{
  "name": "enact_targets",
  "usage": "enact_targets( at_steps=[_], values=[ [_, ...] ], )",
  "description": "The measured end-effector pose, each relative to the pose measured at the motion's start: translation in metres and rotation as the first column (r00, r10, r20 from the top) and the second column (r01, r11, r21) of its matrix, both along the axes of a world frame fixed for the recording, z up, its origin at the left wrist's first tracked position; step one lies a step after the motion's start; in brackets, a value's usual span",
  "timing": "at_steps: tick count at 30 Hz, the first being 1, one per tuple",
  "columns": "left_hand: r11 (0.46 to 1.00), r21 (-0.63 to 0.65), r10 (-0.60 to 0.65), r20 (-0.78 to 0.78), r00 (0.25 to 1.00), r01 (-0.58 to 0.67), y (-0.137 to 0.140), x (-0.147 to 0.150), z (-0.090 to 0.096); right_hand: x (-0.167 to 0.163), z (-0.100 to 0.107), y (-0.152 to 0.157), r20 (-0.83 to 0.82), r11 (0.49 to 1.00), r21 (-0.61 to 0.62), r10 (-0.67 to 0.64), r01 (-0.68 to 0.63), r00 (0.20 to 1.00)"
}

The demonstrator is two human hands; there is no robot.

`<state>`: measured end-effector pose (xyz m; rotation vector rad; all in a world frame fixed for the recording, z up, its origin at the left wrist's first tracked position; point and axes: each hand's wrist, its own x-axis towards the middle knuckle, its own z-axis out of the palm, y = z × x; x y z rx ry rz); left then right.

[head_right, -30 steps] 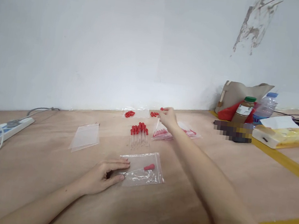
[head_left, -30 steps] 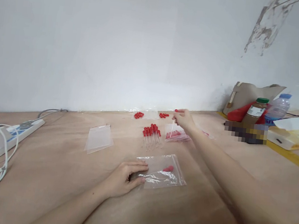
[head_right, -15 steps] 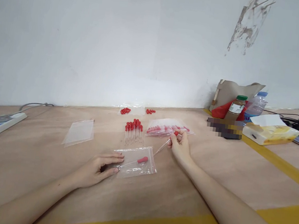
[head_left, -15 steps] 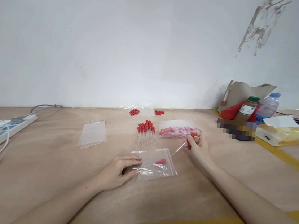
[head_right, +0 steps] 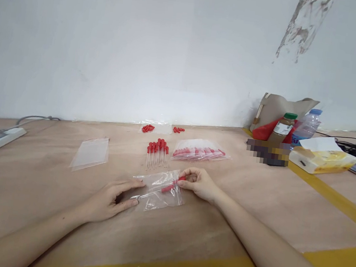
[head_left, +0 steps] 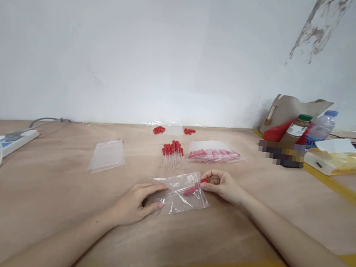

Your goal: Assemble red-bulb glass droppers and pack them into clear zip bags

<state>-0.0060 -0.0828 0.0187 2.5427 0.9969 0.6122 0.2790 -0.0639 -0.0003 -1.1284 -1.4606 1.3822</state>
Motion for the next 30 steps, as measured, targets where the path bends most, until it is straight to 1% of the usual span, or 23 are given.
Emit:
enact_targets(
  at_steps=[3,7,10,15,17,18,20,22,23,24,26,28,30],
  values=[
    [1.0,-0.002,-0.003,-0.004,1.0,0.003,0.0,0.001,0.001,-0.001,-0.004,0.004,0.021,0.999,0.045,-0.013,0.012,1.0],
    [1.0,-0.01,-0.011,-0.013,1.0,0.011,-0.001,0.002,0.002,-0.003,-0.004,0.002,0.038,0.999,0.039,-0.014,0.013,0.999],
    [1.0,-0.019,-0.017,0.004,1.0,0.018,-0.001,0.002,0.003,-0.001,0.001,-0.003,0.069,0.996,0.01,0.084,-0.085,0.994],
    [1.0,-0.021,-0.016,0.012,1.0,0.016,-0.001,0.001,0.003,0.007,0.013,-0.007,0.14,0.968,-0.048,0.251,-0.246,0.958],
    [1.0,-0.008,-0.029,0.006,1.0,0.029,0.0,0.001,0.003,0.01,0.014,-0.007,0.176,0.957,-0.086,0.287,-0.276,0.942],
    [0.999,-0.004,-0.039,0.0,0.999,0.039,0.0,0.002,0.003,0.011,0.014,-0.006,0.195,0.959,-0.096,0.28,-0.266,0.94],
    [0.998,-0.003,-0.057,-0.003,0.998,0.057,0.001,0.002,0.002,0.012,0.015,-0.006,0.23,0.982,-0.069,0.189,-0.178,0.955],
    [0.998,-0.013,-0.062,0.002,0.998,0.062,0.001,0.001,0.001,0.013,0.017,-0.004,0.253,0.999,0.022,0.026,-0.033,0.967],
    [0.998,-0.02,-0.061,0.007,0.998,0.061,0.001,0.001,0.001,0.013,0.02,-0.002,0.262,0.996,0.082,-0.057,0.036,0.963],
    [0.998,-0.026,-0.06,0.011,0.998,0.06,0.002,0.001,0.0,0.012,0.023,0.001,0.273,0.985,0.148,-0.128,0.09,0.953],
    [0.998,-0.038,-0.058,0.01,0.998,0.058,0.002,0.0,0.0,0.008,0.032,0.01,0.321,0.945,0.297,-0.235,0.138,0.918],
    [0.997,-0.044,-0.057,0.009,0.998,0.057,0.002,0.0,-0.001,-0.002,0.039,0.024,0.397,0.896,0.425,-0.31,0.126,0.864],
    [0.997,-0.045,-0.055,0.009,0.998,0.056,0.002,-0.001,-0.001,-0.018,0.042,0.041,0.468,0.863,0.491,-0.377,0.119,0.799]
  ],
)
